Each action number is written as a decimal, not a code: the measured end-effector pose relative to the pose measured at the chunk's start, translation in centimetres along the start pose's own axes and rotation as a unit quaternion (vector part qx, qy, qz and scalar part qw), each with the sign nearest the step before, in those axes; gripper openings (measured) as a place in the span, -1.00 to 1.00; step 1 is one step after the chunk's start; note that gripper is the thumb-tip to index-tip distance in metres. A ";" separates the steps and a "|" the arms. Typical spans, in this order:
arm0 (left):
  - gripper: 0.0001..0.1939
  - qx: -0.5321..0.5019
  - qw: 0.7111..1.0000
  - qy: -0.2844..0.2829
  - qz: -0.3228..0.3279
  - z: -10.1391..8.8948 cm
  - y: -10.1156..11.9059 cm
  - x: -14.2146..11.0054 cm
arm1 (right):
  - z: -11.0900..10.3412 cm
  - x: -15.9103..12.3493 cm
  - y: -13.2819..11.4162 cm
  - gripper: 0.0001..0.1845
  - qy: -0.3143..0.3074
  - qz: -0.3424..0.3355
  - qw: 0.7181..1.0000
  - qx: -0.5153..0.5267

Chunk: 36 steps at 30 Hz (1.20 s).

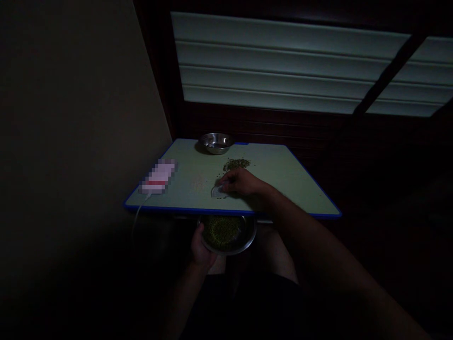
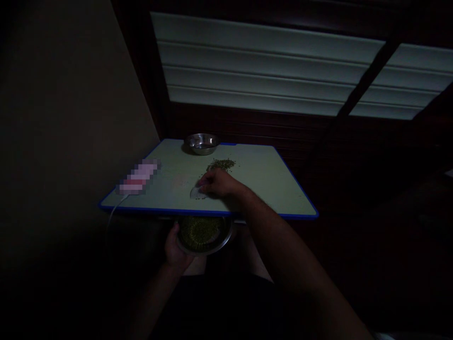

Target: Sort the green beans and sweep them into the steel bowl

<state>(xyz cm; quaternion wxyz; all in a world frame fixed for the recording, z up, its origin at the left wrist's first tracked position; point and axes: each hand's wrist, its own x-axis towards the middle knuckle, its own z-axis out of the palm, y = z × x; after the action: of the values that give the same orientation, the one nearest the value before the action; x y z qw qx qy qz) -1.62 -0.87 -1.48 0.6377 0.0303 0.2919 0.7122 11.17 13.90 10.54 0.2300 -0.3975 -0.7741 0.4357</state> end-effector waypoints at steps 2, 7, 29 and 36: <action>-0.65 -0.002 1.000 -0.003 -0.003 0.1 0.0 -0.1 | 0.3 -0.6 -0.1 -0.74 -0.004 0.003 1.000 0.007; -0.67 0.001 1.000 -0.007 -0.021 0.0 0.0 -0.1 | 1.1 -2.3 -0.3 -0.76 0.012 0.016 1.000 0.018; -0.68 -0.008 0.999 -0.013 -0.028 0.1 -0.1 -0.1 | 2.0 -4.6 -0.1 -0.79 0.033 -0.013 0.999 0.027; -0.68 0.010 1.000 0.009 -0.022 0.5 0.0 -0.4 | 2.0 -5.1 -0.4 -0.79 0.033 -0.020 0.998 0.049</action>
<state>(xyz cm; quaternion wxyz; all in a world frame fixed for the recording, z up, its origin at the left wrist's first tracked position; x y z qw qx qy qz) -1.28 -1.01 -0.93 0.6500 0.0241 0.3057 0.6953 12.56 8.66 9.85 0.2836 -0.3844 -0.7516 0.4548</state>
